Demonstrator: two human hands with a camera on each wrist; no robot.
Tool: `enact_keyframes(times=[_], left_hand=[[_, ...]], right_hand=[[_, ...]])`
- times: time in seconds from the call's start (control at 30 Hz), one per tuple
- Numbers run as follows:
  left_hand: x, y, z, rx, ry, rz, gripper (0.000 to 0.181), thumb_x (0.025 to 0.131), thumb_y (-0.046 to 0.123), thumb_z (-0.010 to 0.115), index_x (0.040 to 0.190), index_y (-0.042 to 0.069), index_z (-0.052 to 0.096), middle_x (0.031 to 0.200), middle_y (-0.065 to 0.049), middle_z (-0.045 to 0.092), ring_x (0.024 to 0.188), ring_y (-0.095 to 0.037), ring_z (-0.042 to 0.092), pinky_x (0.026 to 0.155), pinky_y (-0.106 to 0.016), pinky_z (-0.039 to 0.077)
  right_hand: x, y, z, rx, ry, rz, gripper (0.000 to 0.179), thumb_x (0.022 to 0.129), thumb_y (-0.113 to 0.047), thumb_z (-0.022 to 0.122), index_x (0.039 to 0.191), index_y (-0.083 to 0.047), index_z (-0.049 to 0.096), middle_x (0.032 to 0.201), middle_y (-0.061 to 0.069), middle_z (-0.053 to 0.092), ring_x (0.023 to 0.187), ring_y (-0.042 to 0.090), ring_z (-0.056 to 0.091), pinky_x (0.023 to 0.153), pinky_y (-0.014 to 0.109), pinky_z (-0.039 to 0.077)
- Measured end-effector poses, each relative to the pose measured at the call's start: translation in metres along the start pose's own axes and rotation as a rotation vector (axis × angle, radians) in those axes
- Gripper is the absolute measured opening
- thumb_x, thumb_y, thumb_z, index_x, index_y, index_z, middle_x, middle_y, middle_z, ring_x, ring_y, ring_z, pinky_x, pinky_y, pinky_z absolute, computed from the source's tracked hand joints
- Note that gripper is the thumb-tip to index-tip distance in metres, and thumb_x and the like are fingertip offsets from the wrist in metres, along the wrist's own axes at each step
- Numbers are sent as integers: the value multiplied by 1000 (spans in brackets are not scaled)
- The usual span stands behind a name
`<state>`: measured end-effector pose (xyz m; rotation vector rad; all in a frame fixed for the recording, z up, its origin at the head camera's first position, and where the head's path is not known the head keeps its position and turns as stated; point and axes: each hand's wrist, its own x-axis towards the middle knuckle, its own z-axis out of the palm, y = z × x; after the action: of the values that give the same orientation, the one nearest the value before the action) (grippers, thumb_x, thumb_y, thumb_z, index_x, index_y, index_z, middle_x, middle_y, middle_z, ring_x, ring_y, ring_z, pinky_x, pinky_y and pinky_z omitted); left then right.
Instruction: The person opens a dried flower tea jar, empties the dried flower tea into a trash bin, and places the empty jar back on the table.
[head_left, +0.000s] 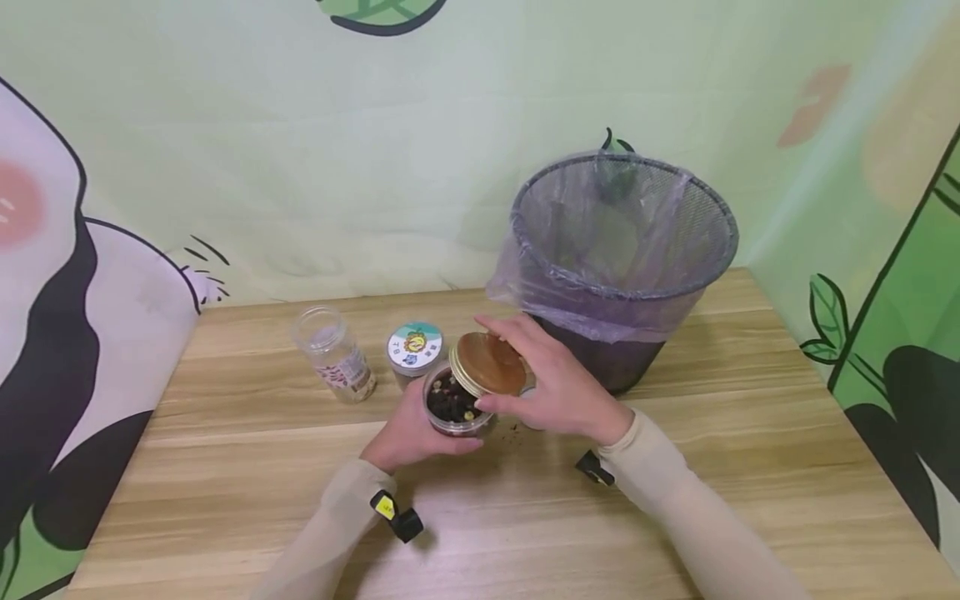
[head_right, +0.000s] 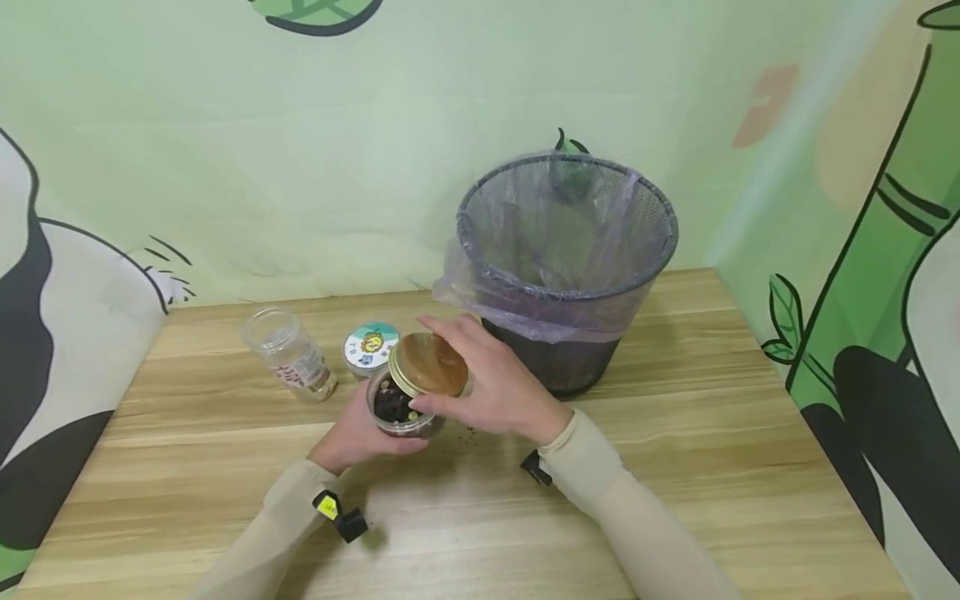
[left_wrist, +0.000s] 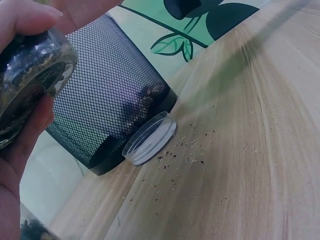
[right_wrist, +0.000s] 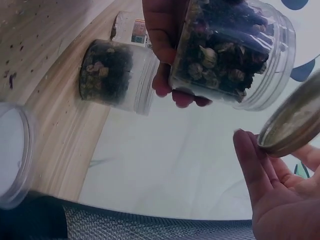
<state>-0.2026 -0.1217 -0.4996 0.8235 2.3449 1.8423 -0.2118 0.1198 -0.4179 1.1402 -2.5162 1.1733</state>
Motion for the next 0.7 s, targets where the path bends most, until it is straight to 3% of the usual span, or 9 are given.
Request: enact_keyframes(times=[0.17,0.37,0.53,0.7], left_hand=[[1,2,0,-16,0,-13,93,61,4,95,144,12,53,138,-7,64,129,-22,60,118,-35,44],[1,3,0,-2,3,-10,94,61,3,95,145,11,53,139,-7,64,129,-22,60,118,-35,43],[2,3,1,25,6,-14,94,60,5,97,144,10,54,137,-8,65,129,-23,60,119,-39,43],[3,4,1,21,4,-36,96,59,5,96,145,9,53,139,-9,64,131,-26,59,120,-46,41]], right_hand=[[-7,0,-6,-36,-50,-8,85,90,-41,77,162,-25,35,137,5,51,121,19,56,103,46,53],[-17,1,-13,-53,-59,-7,77,88,-44,78,155,-27,45,135,4,50,121,19,55,102,45,54],[-28,4,-18,-31,-40,68,80,84,-42,85,149,-17,45,131,4,54,112,19,60,97,39,58],[-39,4,-22,7,-13,131,88,77,-36,92,145,-10,43,135,9,54,114,24,65,98,34,60]])
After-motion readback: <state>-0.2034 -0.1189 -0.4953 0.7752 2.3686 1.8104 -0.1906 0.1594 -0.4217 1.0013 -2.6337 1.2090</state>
